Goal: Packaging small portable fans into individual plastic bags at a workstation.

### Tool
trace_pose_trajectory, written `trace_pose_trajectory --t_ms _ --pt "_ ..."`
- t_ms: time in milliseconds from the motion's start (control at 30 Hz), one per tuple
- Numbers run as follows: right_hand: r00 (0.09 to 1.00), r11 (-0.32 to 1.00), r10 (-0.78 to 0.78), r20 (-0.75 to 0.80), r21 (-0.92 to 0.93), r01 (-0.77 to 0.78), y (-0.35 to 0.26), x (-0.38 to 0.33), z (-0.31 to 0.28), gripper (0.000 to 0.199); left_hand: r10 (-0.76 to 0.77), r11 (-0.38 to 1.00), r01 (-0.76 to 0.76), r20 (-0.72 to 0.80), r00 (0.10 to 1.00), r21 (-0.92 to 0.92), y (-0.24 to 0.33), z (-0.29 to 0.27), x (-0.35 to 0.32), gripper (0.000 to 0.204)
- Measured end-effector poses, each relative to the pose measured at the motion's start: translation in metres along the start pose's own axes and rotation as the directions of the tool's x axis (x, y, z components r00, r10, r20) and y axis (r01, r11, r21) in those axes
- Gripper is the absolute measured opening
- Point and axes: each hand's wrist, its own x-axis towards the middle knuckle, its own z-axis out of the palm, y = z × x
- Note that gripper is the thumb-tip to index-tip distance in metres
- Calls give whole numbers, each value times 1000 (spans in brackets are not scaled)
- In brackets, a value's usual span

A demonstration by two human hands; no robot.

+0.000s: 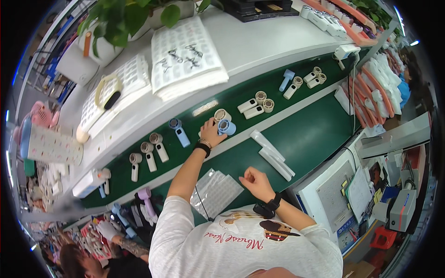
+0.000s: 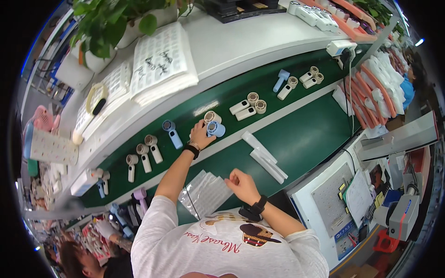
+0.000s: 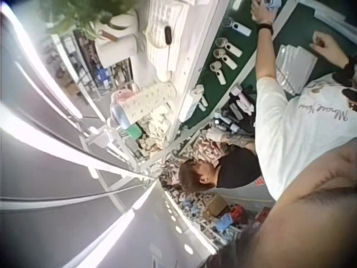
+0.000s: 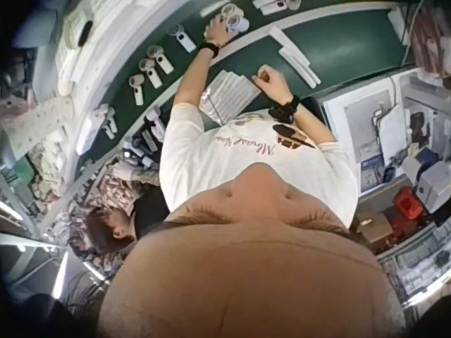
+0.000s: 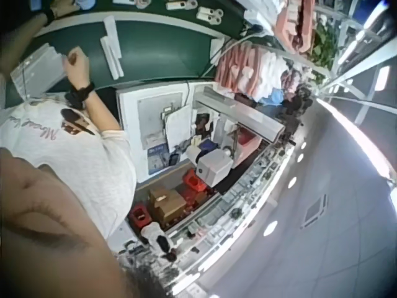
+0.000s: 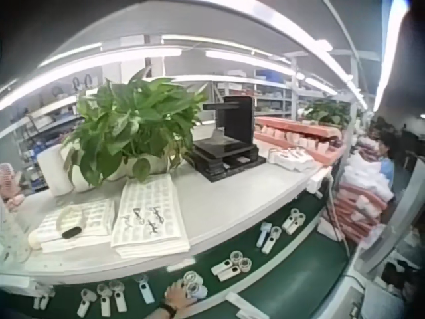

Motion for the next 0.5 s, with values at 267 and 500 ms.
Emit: trace_pose_trajectory --t_ms 267,500 --pt "999 976 18 34 -219 -10 7 22 -1 19 89 983 -49 -227 970 175 -51 60 42 58" --pt "982 946 -75 173 -298 124 24 45 6 16 -47 999 47 -107 993 -4 -36 21 -107 50"
